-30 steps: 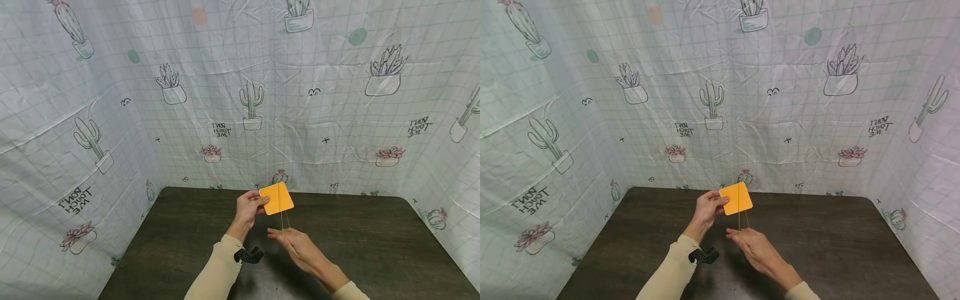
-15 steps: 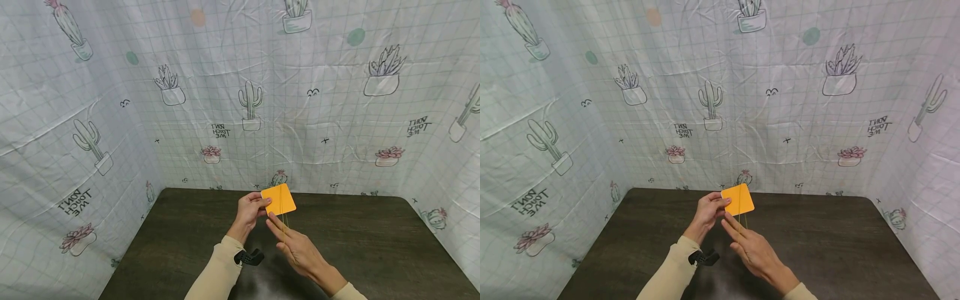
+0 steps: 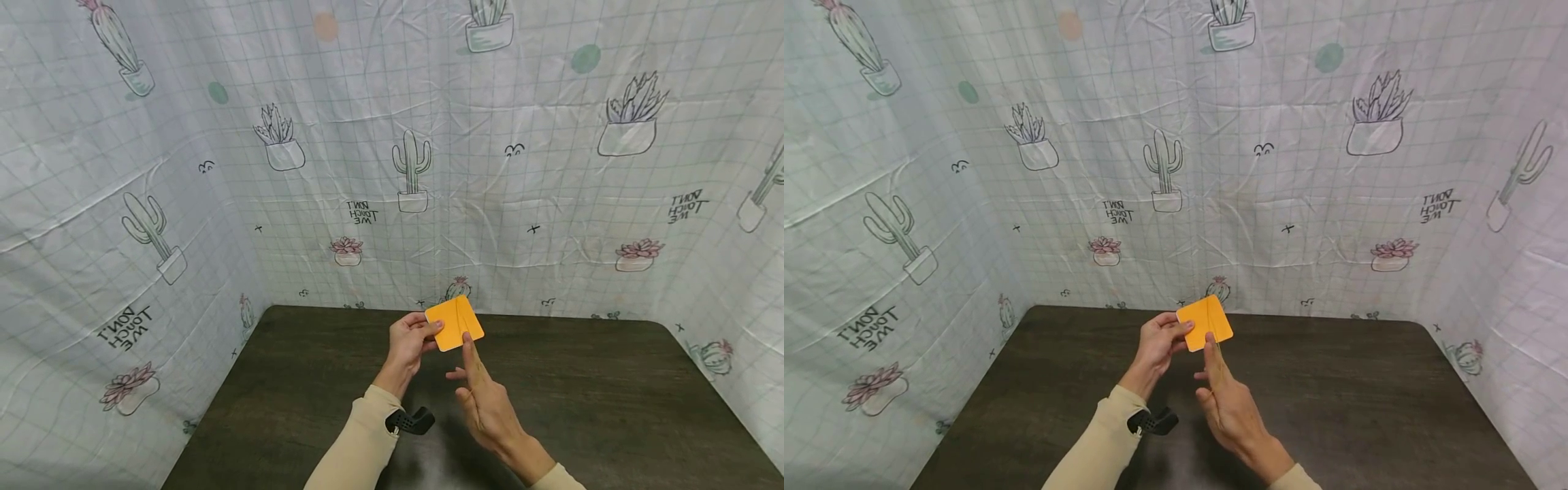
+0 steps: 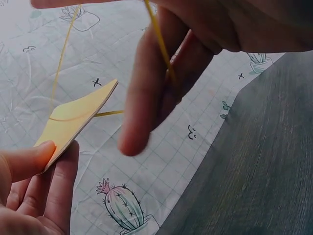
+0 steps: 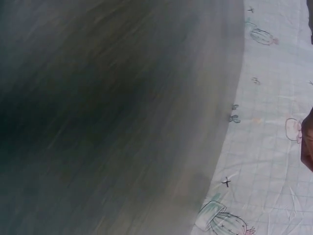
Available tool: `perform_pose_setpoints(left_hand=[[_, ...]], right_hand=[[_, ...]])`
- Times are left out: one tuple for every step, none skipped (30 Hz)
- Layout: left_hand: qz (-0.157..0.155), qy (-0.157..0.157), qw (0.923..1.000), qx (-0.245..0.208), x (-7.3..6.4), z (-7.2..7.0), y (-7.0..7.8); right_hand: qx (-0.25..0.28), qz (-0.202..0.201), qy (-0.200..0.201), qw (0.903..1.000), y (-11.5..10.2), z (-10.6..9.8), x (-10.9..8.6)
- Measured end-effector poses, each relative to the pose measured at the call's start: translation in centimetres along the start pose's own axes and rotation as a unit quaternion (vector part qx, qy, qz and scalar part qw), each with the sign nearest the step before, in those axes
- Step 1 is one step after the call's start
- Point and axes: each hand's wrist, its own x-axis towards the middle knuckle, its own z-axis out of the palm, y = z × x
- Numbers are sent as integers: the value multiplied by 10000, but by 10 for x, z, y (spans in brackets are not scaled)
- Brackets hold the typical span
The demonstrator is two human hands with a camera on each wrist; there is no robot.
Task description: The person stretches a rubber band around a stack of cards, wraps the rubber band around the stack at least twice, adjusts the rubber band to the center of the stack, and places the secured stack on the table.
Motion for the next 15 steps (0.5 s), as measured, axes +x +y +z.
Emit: perform_pose_setpoints(left_hand=[[10, 15, 10000, -4, 0, 0, 0], [18, 43, 10000, -25, 0, 0, 0], [22, 71, 10000, -43, 0, 1, 1], [25, 95, 9999, -53, 0, 1, 1], [36, 111, 9999, -94, 0, 2, 1], [39, 134, 9999, -96, 0, 2, 1], [36, 165, 9998, -103, 0, 2, 1], [38, 197, 9997, -120, 1, 3, 1], [53, 218, 9997, -132, 0, 2, 1], [76, 221, 9996, -147, 0, 2, 1], [101, 230, 9996, -161, 0, 2, 0], [121, 246, 9995, -149, 0, 2, 0], [150, 248, 9995, -160, 0, 1, 0], [189, 267, 9993, -160, -1, 1, 0], [227, 282, 9992, -160, -1, 1, 0]], right_hand=[[59, 21, 124, 9999, -1, 1, 1], [117, 23, 243, 9996, -1, 2, 2], [162, 56, 342, 9993, -2, 3, 2], [198, 86, 440, 9988, -2, 4, 3], [210, 163, 508, 9984, -3, 4, 4], [261, 265, 566, 9977, -3, 5, 4], [317, 373, 621, 9969, -4, 4, 5], [395, 492, 672, 9957, -6, 4, 6], [528, 609, 735, 9940, -8, 3, 8], [723, 711, 818, 9915, -12, 2, 10], [959, 786, 901, 9882, -15, 1, 13], [1121, 805, 987, 9855, -19, 0, 15], [1255, 857, 1059, 9827, -25, -1, 18], [1421, 907, 1110, 9794, -29, -2, 21], [1556, 985, 1151, 9761, -33, -3, 24]])
